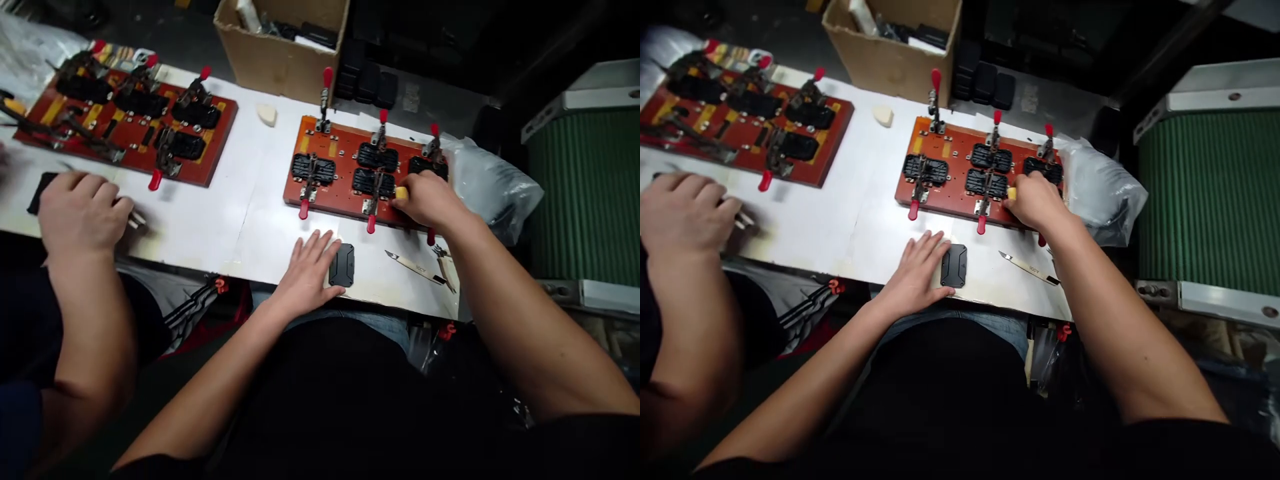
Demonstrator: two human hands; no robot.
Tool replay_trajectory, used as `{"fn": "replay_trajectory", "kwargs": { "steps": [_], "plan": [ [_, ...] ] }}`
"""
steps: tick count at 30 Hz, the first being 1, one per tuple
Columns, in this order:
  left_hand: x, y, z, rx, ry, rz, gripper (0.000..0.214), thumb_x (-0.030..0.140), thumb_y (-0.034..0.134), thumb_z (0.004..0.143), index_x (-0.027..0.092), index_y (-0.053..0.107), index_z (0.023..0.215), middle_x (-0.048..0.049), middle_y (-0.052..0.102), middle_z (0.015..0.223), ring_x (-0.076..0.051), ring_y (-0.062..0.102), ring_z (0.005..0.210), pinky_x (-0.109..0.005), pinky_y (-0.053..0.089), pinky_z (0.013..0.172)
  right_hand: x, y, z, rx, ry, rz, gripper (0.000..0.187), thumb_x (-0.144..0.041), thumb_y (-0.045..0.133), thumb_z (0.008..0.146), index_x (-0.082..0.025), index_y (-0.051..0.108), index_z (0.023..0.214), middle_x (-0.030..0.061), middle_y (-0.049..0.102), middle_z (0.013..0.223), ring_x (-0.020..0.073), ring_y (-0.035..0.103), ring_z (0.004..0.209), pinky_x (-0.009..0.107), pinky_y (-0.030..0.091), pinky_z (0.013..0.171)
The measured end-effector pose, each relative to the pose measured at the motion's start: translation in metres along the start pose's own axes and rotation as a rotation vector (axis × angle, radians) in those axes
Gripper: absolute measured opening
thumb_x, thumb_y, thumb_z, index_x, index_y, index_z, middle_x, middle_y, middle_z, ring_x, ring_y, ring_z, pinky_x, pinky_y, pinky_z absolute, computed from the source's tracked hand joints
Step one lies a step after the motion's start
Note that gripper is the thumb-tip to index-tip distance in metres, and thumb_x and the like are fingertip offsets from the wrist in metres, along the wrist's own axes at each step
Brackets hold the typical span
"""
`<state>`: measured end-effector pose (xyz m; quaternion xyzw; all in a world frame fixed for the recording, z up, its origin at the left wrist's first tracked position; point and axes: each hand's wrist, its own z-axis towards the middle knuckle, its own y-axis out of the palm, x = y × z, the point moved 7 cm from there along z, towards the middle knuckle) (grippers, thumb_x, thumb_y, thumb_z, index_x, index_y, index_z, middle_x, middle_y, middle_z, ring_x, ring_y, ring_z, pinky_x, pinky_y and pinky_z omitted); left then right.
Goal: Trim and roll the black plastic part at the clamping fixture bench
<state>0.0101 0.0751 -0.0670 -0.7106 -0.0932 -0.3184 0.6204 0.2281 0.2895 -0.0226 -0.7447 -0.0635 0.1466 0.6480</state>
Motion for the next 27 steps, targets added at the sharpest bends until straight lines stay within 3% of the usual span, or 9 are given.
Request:
{"fn": "replay_trajectory", "kwargs": {
  "steps": [4, 6, 9, 13, 17, 21, 27],
  "plan": [
    [-0.001, 0.015, 0.008, 0.008, 0.032, -0.016, 0.097, 0.049, 0.083, 0.085, 0.019, 0.034, 0.164, -0.0128, 0.037, 0.172, -0.037, 0.02, 0.164, -0.063, 0.009, 0.135, -0.025, -0.004, -0.083, 0.164, -0.13, 0.455, 0.037, -0.033, 0.079, 0.09, -0.027, 0.062, 0.122, 0.0068, 0.071, 0.11, 0.0272, 0.069, 0.093, 0.047, 0.059, 0.088],
    [0.0, 0.016, 0.009, 0.042, 0.041, -0.015, 0.096, 0.052, 0.082, 0.085, 0.018, 0.037, 0.163, -0.0126, 0.042, 0.17, -0.037, 0.023, 0.163, -0.062, 0.008, 0.136, -0.048, 0.015, -0.124, 0.173, -0.194, 0.663, 0.028, -0.034, 0.075, 0.096, -0.029, 0.061, 0.119, 0.0064, 0.071, 0.117, 0.0273, 0.071, 0.102, 0.047, 0.06, 0.092],
    [0.0, 0.016, 0.007, 0.071, 0.057, -0.003, 0.093, 0.055, 0.08, 0.086, 0.017, 0.041, 0.161, -0.0123, 0.043, 0.169, -0.039, 0.025, 0.163, -0.062, 0.008, 0.135, -0.085, 0.055, -0.161, 0.159, -0.263, 0.744, 0.019, -0.031, 0.066, 0.102, -0.03, 0.06, 0.12, 0.0076, 0.07, 0.122, 0.0273, 0.069, 0.112, 0.047, 0.059, 0.097],
    [-0.002, 0.017, 0.007, 0.062, 0.064, 0.01, 0.092, 0.059, 0.078, 0.087, 0.016, 0.043, 0.161, -0.0113, 0.042, 0.17, -0.039, 0.024, 0.163, -0.063, 0.008, 0.135, -0.097, 0.079, -0.163, 0.196, -0.19, 0.658, 0.031, -0.026, 0.064, 0.102, -0.028, 0.055, 0.131, 0.0081, 0.07, 0.124, 0.0274, 0.067, 0.112, 0.048, 0.057, 0.099],
    [-0.003, 0.018, 0.009, 0.066, 0.056, -0.011, 0.089, 0.058, 0.077, 0.088, 0.016, 0.044, 0.16, -0.0097, 0.043, 0.17, -0.037, 0.026, 0.162, -0.062, 0.009, 0.136, -0.093, 0.073, -0.15, 0.21, -0.206, 0.55, 0.021, -0.029, 0.063, 0.102, -0.026, 0.06, 0.123, 0.0082, 0.07, 0.117, 0.0276, 0.067, 0.109, 0.047, 0.057, 0.097],
    [-0.004, 0.017, 0.008, 0.084, 0.056, -0.035, 0.091, 0.056, 0.08, 0.086, 0.015, 0.045, 0.16, -0.0104, 0.045, 0.169, -0.037, 0.027, 0.162, -0.062, 0.009, 0.136, -0.083, 0.07, -0.143, 0.293, -0.05, 0.543, 0.022, -0.037, 0.071, 0.098, -0.025, 0.06, 0.112, 0.0053, 0.07, 0.103, 0.0249, 0.069, 0.091, 0.042, 0.06, 0.085],
    [-0.005, 0.016, 0.007, 0.07, 0.072, -0.056, 0.092, 0.054, 0.083, 0.084, 0.018, 0.046, 0.16, -0.0116, 0.046, 0.168, -0.039, 0.028, 0.162, -0.065, 0.011, 0.135, -0.088, 0.077, -0.145, 0.202, 0.022, 0.591, 0.023, -0.041, 0.074, 0.094, -0.025, 0.06, 0.105, 0.0023, 0.071, 0.095, 0.0222, 0.069, 0.082, 0.038, 0.061, 0.077]
  ]
}}
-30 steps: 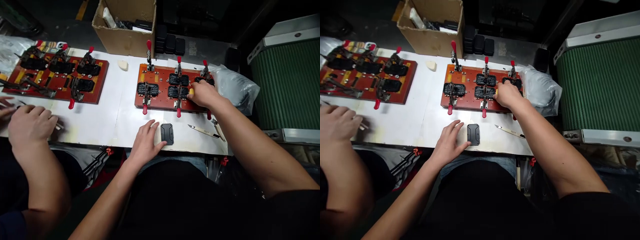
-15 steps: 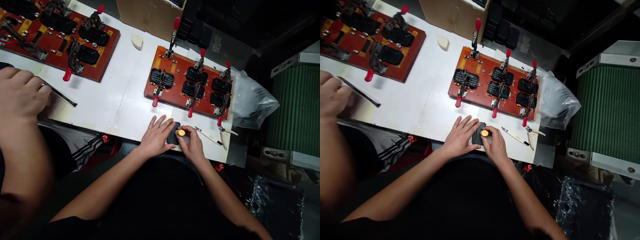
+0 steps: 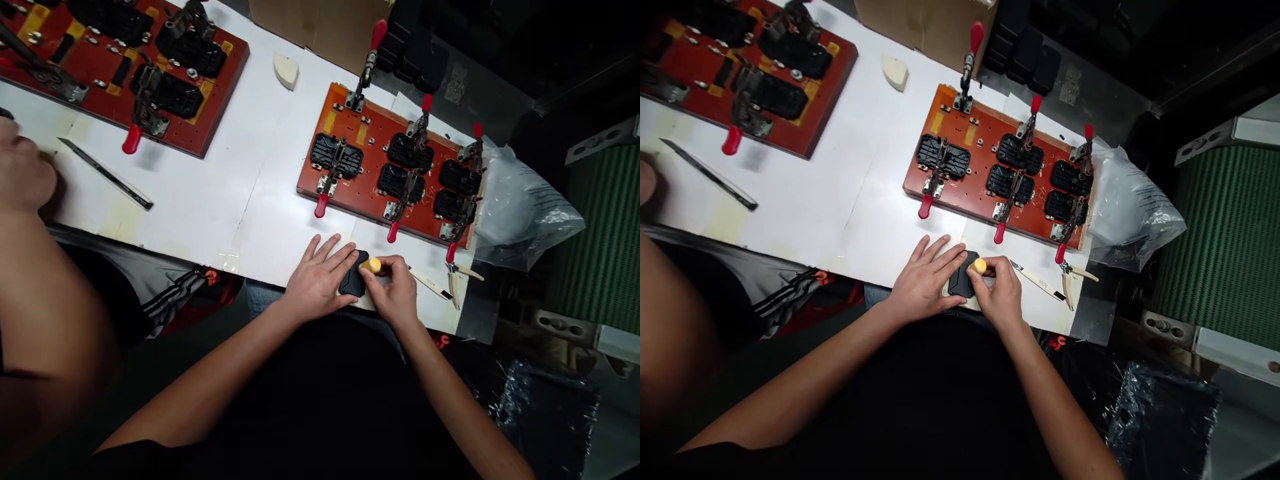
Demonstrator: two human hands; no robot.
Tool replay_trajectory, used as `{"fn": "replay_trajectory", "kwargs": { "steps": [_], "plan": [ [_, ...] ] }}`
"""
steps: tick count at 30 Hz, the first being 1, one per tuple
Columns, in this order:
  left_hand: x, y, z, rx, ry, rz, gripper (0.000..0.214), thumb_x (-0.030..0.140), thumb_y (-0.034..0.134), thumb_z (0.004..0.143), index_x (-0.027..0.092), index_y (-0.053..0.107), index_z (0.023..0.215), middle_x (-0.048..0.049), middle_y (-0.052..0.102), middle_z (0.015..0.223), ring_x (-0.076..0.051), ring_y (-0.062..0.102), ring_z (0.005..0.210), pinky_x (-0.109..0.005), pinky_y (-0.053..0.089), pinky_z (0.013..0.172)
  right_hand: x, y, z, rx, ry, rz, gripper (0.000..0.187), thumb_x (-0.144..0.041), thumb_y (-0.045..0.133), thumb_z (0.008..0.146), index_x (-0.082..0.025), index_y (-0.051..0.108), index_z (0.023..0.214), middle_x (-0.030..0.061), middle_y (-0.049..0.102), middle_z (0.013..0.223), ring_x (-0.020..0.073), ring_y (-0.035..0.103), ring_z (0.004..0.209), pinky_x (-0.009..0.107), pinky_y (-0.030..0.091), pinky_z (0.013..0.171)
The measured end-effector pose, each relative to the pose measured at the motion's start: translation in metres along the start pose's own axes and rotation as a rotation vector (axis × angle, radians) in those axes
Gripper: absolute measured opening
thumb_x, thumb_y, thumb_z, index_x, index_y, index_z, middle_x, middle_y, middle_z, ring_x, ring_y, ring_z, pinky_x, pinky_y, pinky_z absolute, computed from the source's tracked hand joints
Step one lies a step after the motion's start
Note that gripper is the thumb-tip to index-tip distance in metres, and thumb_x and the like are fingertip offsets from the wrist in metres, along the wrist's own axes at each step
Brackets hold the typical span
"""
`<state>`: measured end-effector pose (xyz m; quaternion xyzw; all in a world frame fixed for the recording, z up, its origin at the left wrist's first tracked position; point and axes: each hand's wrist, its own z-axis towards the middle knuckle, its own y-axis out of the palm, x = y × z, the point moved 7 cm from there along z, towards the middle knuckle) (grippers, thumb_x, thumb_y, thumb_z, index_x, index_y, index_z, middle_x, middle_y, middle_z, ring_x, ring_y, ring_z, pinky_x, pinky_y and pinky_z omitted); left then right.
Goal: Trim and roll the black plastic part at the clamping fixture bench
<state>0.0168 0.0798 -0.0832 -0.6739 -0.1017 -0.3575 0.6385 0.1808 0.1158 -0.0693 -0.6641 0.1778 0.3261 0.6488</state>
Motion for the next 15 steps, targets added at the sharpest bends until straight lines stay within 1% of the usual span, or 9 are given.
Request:
{"fn": "replay_trajectory", "kwargs": {
  "steps": [4, 8, 9, 13, 15],
  "plan": [
    [0.0, -0.001, 0.001, -0.011, -0.006, -0.006, 0.092, 0.052, 0.082, 0.084, 0.017, 0.044, 0.161, -0.0113, 0.046, 0.168, -0.039, 0.028, 0.162, -0.065, 0.011, 0.135, 0.002, -0.005, 0.002, 0.08, 0.055, -0.028, 0.026, -0.043, 0.074, 0.093, -0.026, 0.057, 0.103, 0.002, 0.069, 0.092, 0.022, 0.067, 0.077, 0.039, 0.061, 0.076],
    [0.001, -0.002, 0.001, -0.018, -0.001, -0.028, 0.092, 0.049, 0.084, 0.082, 0.019, 0.046, 0.16, -0.0107, 0.046, 0.168, -0.039, 0.028, 0.162, -0.064, 0.012, 0.135, 0.004, 0.001, 0.003, 0.01, 0.111, 0.011, 0.029, -0.046, 0.076, 0.091, -0.026, 0.056, 0.099, 0.001, 0.069, 0.088, 0.0209, 0.066, 0.071, 0.037, 0.059, 0.068],
    [0.0, -0.002, 0.001, -0.011, -0.004, -0.03, 0.091, 0.049, 0.084, 0.082, 0.019, 0.046, 0.16, -0.0107, 0.046, 0.168, -0.039, 0.028, 0.162, -0.065, 0.012, 0.135, 0.006, 0.001, 0.004, 0.009, 0.131, 0.012, 0.031, -0.047, 0.077, 0.09, -0.026, 0.056, 0.098, 0.0009, 0.069, 0.087, 0.0209, 0.066, 0.071, 0.037, 0.059, 0.067],
    [-0.001, -0.002, 0.0, -0.005, -0.017, -0.03, 0.09, 0.049, 0.082, 0.084, 0.019, 0.045, 0.161, -0.0101, 0.045, 0.168, -0.039, 0.028, 0.162, -0.065, 0.011, 0.135, 0.014, -0.007, 0.007, 0.073, 0.192, -0.012, 0.033, -0.048, 0.078, 0.088, -0.025, 0.055, 0.096, 0.0003, 0.069, 0.086, 0.0203, 0.065, 0.068, 0.037, 0.058, 0.066],
    [0.0, -0.001, 0.0, -0.013, -0.009, -0.033, 0.09, 0.049, 0.083, 0.083, 0.019, 0.046, 0.16, -0.0096, 0.045, 0.168, -0.038, 0.028, 0.162, -0.064, 0.011, 0.136, 0.011, -0.006, 0.007, 0.032, 0.163, -0.015, 0.031, -0.047, 0.077, 0.089, -0.026, 0.055, 0.096, 0.0002, 0.068, 0.086, 0.0199, 0.064, 0.068, 0.036, 0.057, 0.066]
  ]
}}
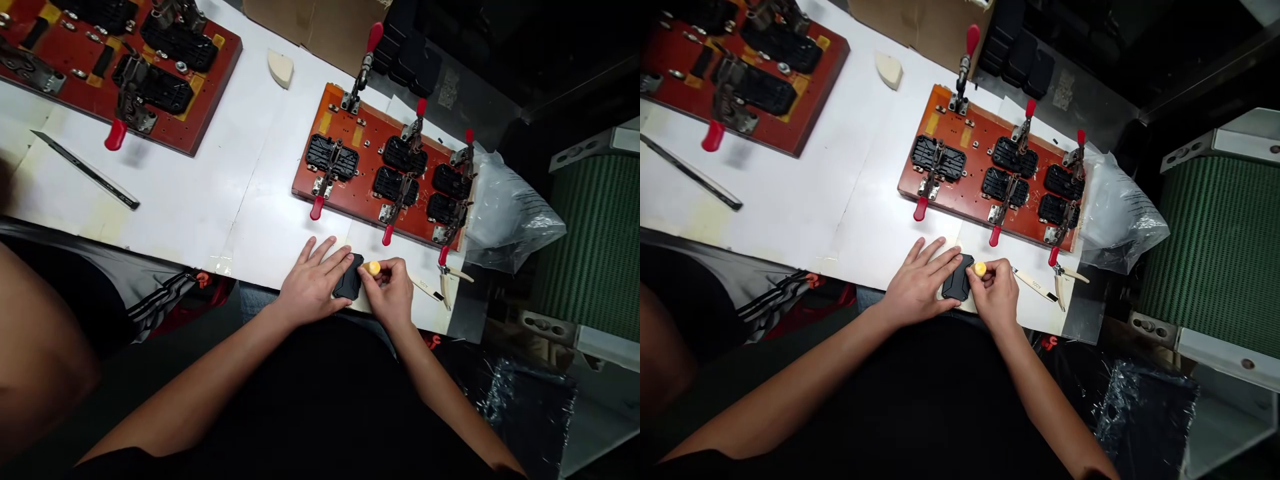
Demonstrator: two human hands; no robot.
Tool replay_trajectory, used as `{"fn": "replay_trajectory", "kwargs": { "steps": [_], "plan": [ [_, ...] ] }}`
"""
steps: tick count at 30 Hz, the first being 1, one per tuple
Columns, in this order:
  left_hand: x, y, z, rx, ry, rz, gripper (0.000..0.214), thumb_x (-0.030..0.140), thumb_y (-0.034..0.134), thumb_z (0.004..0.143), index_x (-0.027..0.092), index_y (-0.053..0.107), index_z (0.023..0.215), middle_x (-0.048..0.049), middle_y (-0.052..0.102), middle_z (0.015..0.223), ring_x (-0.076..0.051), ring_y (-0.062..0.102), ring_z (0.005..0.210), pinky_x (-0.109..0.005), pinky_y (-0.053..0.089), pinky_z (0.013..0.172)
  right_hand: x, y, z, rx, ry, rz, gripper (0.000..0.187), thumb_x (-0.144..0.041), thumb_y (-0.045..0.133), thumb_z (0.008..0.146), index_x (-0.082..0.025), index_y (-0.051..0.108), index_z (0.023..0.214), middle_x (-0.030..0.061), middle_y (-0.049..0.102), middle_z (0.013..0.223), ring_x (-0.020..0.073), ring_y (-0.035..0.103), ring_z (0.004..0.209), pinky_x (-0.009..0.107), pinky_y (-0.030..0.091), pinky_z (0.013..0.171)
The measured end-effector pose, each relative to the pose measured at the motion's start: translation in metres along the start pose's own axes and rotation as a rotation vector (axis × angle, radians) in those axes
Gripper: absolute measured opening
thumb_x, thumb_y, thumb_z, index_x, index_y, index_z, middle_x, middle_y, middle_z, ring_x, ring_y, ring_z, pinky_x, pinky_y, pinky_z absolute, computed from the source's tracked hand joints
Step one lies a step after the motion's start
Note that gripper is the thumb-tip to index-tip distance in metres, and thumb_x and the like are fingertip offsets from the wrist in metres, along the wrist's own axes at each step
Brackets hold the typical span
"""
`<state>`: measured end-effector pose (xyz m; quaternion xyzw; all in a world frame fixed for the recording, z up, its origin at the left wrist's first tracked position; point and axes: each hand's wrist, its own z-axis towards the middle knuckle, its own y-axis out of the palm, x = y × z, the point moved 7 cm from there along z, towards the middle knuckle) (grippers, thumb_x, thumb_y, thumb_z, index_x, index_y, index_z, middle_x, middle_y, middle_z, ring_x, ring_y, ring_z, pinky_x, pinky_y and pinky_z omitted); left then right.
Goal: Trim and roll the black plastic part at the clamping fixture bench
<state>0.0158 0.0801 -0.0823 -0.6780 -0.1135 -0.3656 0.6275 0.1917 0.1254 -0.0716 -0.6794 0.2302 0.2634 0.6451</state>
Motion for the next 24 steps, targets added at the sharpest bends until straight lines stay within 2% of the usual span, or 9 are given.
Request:
{"fn": "replay_trajectory", "kwargs": {
  "steps": [3, 7, 11, 16, 21, 24],
  "plan": [
    [0.0, 0.0, 0.0, 0.001, -0.001, 0.003, 0.09, 0.049, 0.083, 0.083, 0.02, 0.047, 0.16, -0.0095, 0.046, 0.168, -0.038, 0.028, 0.162, -0.064, 0.011, 0.136, -0.007, 0.004, -0.002, -0.072, -0.082, -0.013, 0.029, -0.045, 0.077, 0.09, -0.026, 0.057, 0.096, -0.0002, 0.068, 0.087, 0.0193, 0.064, 0.069, 0.035, 0.056, 0.067],
    [-0.001, 0.0, 0.001, -0.009, -0.008, 0.015, 0.09, 0.05, 0.082, 0.084, 0.017, 0.046, 0.16, -0.0084, 0.044, 0.169, -0.038, 0.026, 0.162, -0.064, 0.011, 0.136, -0.012, 0.003, -0.008, -0.074, -0.158, -0.016, 0.025, -0.042, 0.074, 0.094, -0.026, 0.055, 0.097, -0.0004, 0.064, 0.089, 0.0181, 0.061, 0.068, 0.034, 0.054, 0.065],
    [0.0, 0.0, 0.0, -0.012, 0.004, 0.012, 0.088, 0.05, 0.081, 0.085, 0.018, 0.047, 0.16, -0.0091, 0.045, 0.169, -0.039, 0.027, 0.162, -0.065, 0.011, 0.136, -0.012, 0.008, -0.007, -0.188, -0.216, -0.002, 0.023, -0.039, 0.073, 0.096, -0.026, 0.055, 0.098, -0.0007, 0.062, 0.087, 0.0182, 0.06, 0.069, 0.034, 0.054, 0.065],
    [0.0, 0.001, 0.001, -0.014, -0.005, 0.047, 0.088, 0.056, 0.075, 0.089, 0.017, 0.044, 0.161, -0.009, 0.043, 0.169, -0.039, 0.025, 0.163, -0.064, 0.01, 0.136, -0.012, 0.001, -0.009, -0.158, -0.295, -0.01, 0.021, -0.037, 0.072, 0.098, -0.026, 0.055, 0.101, 0.0011, 0.061, 0.091, 0.0206, 0.061, 0.075, 0.036, 0.053, 0.066],
    [0.002, 0.004, 0.001, -0.035, 0.001, 0.055, 0.086, 0.058, 0.073, 0.09, 0.02, 0.045, 0.161, -0.0086, 0.044, 0.169, -0.041, 0.025, 0.163, -0.066, 0.009, 0.135, -0.011, 0.002, -0.027, -0.35, -0.352, 0.042, 0.014, -0.034, 0.068, 0.102, -0.027, 0.056, 0.106, 0.0029, 0.061, 0.093, 0.0209, 0.061, 0.076, 0.035, 0.053, 0.064],
    [0.002, 0.005, 0.001, -0.037, 0.003, 0.077, 0.086, 0.059, 0.072, 0.09, 0.02, 0.043, 0.162, -0.0082, 0.043, 0.17, -0.041, 0.024, 0.163, -0.067, 0.008, 0.134, -0.011, -0.002, -0.023, -0.314, -0.422, 0.024, 0.015, -0.035, 0.068, 0.102, -0.027, 0.057, 0.109, 0.0041, 0.062, 0.096, 0.0228, 0.063, 0.08, 0.038, 0.054, 0.068]
  ]
}}
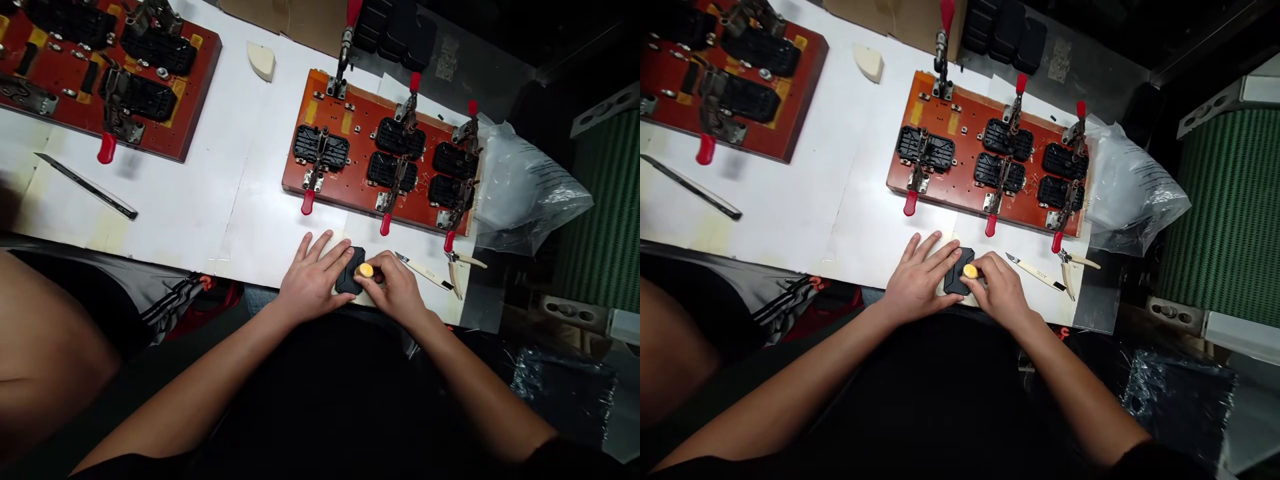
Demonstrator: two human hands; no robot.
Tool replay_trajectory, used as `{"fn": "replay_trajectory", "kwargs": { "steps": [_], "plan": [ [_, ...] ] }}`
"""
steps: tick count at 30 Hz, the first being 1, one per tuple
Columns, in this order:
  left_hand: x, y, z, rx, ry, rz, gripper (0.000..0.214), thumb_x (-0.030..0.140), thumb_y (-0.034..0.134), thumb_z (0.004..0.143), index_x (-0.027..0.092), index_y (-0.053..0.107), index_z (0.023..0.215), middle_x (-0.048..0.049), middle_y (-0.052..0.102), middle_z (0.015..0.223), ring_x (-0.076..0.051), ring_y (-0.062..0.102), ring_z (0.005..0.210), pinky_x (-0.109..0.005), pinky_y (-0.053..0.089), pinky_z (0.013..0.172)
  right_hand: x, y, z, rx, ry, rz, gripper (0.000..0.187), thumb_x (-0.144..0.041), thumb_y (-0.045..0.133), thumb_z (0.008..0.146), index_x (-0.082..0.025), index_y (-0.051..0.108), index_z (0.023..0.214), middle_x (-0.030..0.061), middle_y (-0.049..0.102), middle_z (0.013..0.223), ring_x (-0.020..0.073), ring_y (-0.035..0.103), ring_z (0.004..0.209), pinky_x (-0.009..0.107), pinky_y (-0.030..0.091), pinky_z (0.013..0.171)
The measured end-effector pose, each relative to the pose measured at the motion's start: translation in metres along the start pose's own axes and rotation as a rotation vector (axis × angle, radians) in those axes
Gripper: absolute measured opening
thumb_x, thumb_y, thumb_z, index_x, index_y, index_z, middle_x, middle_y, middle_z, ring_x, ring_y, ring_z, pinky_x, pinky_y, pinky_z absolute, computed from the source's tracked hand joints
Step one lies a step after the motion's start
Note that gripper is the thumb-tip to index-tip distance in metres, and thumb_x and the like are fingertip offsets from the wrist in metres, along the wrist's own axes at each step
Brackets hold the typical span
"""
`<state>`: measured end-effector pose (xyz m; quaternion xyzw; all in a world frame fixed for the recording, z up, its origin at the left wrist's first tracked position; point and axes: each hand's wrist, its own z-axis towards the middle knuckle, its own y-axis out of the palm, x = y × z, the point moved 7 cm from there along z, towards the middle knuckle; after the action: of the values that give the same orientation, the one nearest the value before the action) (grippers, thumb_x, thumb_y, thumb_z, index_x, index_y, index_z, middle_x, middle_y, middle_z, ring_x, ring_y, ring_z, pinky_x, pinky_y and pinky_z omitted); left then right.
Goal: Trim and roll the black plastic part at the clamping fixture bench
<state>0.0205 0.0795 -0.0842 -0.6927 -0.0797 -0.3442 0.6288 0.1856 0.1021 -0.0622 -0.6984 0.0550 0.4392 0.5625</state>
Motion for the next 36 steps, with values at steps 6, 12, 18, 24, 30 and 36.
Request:
{"fn": "replay_trajectory", "kwargs": {
  "steps": [6, 12, 18, 24, 30, 36],
  "plan": [
    [0.001, 0.002, 0.001, -0.019, -0.001, 0.017, 0.086, 0.063, 0.068, 0.092, 0.019, 0.043, 0.162, -0.0067, 0.04, 0.171, -0.04, 0.021, 0.164, -0.065, 0.007, 0.135, -0.002, -0.001, -0.01, -0.062, -0.079, 0.012, 0.013, -0.021, 0.062, 0.103, -0.028, 0.058, 0.113, 0.0059, 0.067, 0.1, 0.0257, 0.065, 0.09, 0.041, 0.056, 0.075],
    [0.002, 0.001, 0.002, -0.026, -0.012, 0.034, 0.087, 0.061, 0.069, 0.091, 0.02, 0.042, 0.163, -0.008, 0.041, 0.171, -0.041, 0.022, 0.163, -0.066, 0.007, 0.135, -0.006, -0.001, -0.009, -0.047, -0.141, -0.004, 0.011, -0.022, 0.059, 0.104, -0.028, 0.059, 0.113, 0.0067, 0.066, 0.1, 0.0268, 0.064, 0.091, 0.044, 0.056, 0.078],
    [0.002, 0.002, 0.002, -0.055, 0.008, 0.059, 0.088, 0.061, 0.068, 0.092, 0.017, 0.041, 0.163, -0.006, 0.037, 0.173, -0.042, 0.02, 0.163, -0.067, 0.006, 0.134, 0.007, -0.005, 0.007, -0.044, -0.109, 0.005, 0.006, -0.031, 0.063, 0.104, -0.028, 0.06, 0.108, 0.0057, 0.065, 0.095, 0.0261, 0.064, 0.086, 0.042, 0.055, 0.074],
    [0.001, 0.003, 0.002, -0.049, 0.017, 0.063, 0.087, 0.062, 0.067, 0.093, 0.017, 0.042, 0.162, -0.0049, 0.037, 0.173, -0.042, 0.021, 0.163, -0.067, 0.007, 0.134, 0.007, -0.008, 0.007, 0.053, -0.065, -0.003, 0.008, -0.027, 0.063, 0.103, -0.028, 0.06, 0.11, 0.0046, 0.065, 0.094, 0.0255, 0.064, 0.082, 0.04, 0.054, 0.071],
    [0.001, 0.003, 0.001, -0.017, 0.014, 0.06, 0.085, 0.059, 0.069, 0.093, 0.019, 0.041, 0.163, -0.0061, 0.04, 0.172, -0.042, 0.021, 0.163, -0.067, 0.007, 0.134, 0.009, -0.007, 0.007, 0.094, -0.056, -0.039, 0.011, -0.033, 0.066, 0.103, -0.026, 0.058, 0.107, 0.0048, 0.063, 0.094, 0.025, 0.063, 0.082, 0.039, 0.052, 0.072],
    [0.002, 0.003, 0.001, -0.005, 0.024, 0.058, 0.084, 0.061, 0.069, 0.092, 0.02, 0.045, 0.161, -0.008, 0.044, 0.169, -0.041, 0.025, 0.162, -0.065, 0.009, 0.134, 0.005, -0.005, -0.005, 0.027, -0.034, 0.009, 0.01, -0.028, 0.065, 0.103, -0.025, 0.056, 0.106, 0.003, 0.063, 0.094, 0.022, 0.062, 0.083, 0.035, 0.05, 0.072]
  ]
}}
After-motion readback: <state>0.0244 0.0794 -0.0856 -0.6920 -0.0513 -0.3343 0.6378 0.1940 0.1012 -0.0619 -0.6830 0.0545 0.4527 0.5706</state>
